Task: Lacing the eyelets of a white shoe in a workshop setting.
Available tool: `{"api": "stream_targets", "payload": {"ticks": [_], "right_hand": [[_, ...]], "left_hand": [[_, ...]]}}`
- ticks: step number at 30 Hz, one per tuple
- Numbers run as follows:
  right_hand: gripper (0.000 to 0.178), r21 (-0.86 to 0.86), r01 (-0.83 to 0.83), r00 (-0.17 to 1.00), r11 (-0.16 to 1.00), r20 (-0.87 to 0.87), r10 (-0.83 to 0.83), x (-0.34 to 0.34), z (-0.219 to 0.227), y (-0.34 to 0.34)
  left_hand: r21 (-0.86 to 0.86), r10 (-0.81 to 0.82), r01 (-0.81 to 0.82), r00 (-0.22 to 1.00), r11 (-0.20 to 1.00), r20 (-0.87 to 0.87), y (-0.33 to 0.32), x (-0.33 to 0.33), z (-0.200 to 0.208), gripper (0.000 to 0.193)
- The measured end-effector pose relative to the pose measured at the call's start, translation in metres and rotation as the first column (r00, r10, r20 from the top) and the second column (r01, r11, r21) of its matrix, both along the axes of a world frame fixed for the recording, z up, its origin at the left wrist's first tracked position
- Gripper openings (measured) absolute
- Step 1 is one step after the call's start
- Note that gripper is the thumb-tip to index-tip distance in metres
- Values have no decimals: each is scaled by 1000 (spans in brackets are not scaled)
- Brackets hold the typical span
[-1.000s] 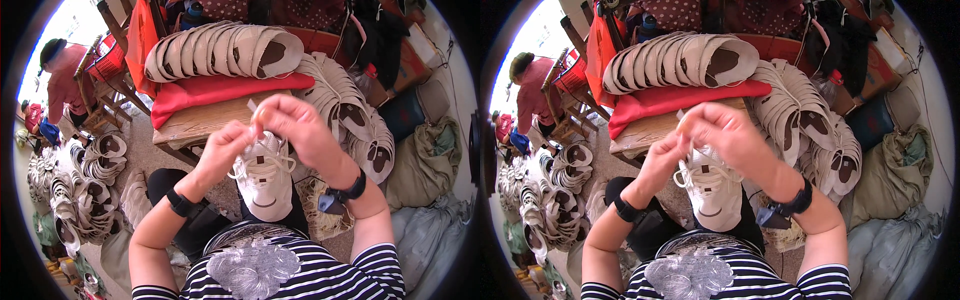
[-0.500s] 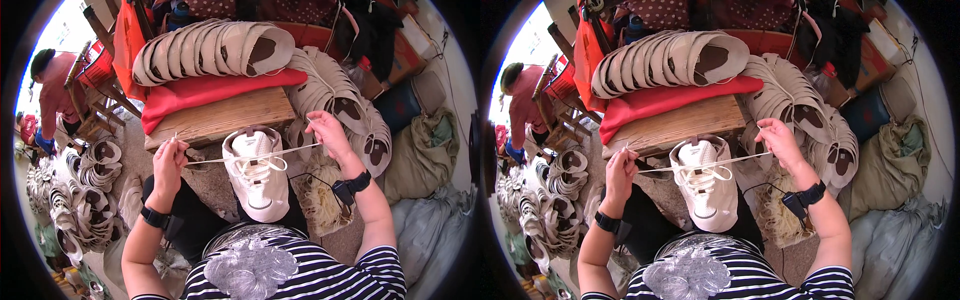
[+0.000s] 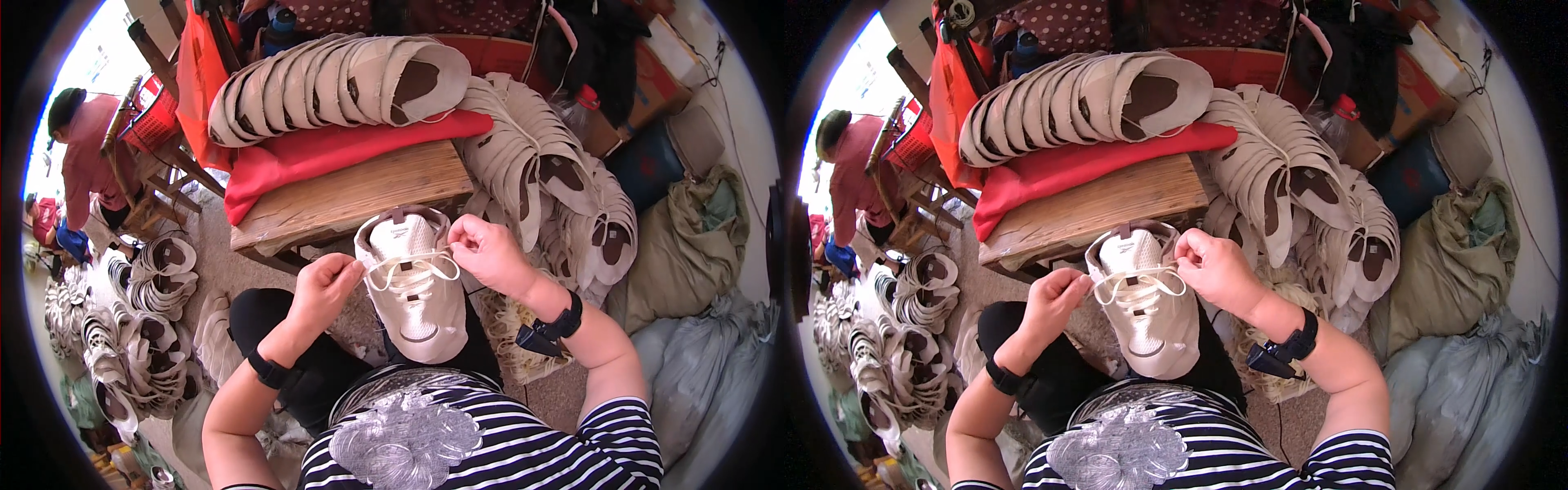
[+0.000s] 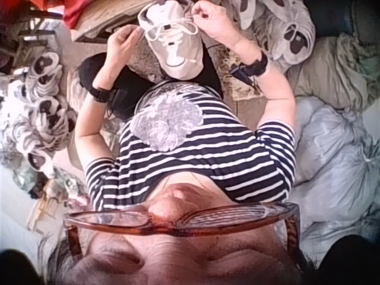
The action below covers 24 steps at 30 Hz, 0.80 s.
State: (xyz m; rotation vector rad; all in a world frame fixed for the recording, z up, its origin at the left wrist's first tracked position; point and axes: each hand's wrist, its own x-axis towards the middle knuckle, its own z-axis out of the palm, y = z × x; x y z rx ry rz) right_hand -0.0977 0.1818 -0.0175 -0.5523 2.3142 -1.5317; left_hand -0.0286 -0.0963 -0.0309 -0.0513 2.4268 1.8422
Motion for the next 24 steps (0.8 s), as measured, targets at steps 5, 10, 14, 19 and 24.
{"api": "stream_targets", "payload": {"ticks": [5,10,14,19,24], "right_hand": [[12,352,179,798,919,-598,74,7,20,-13],[19,293,86,708,952,-690,148,6,18,-16],[19,317,97,863,943,-499,79,6,19,-15],[21,408,81,913,909,-396,96,1,27,-19],[23,434,27,911,900,-381,156,-1,19,-13]], "left_hand": [[-10,41,-41,998,999,46,3,-6,0,24],[-229,-30,14,997,973,-70,4,-11,2,27],[-332,-62,88,994,939,90,5,-22,30,30],[-483,-199,158,979,862,-36,8,-32,28,30],[-399,-180,190,982,897,63,-1,-37,42,19]]}}
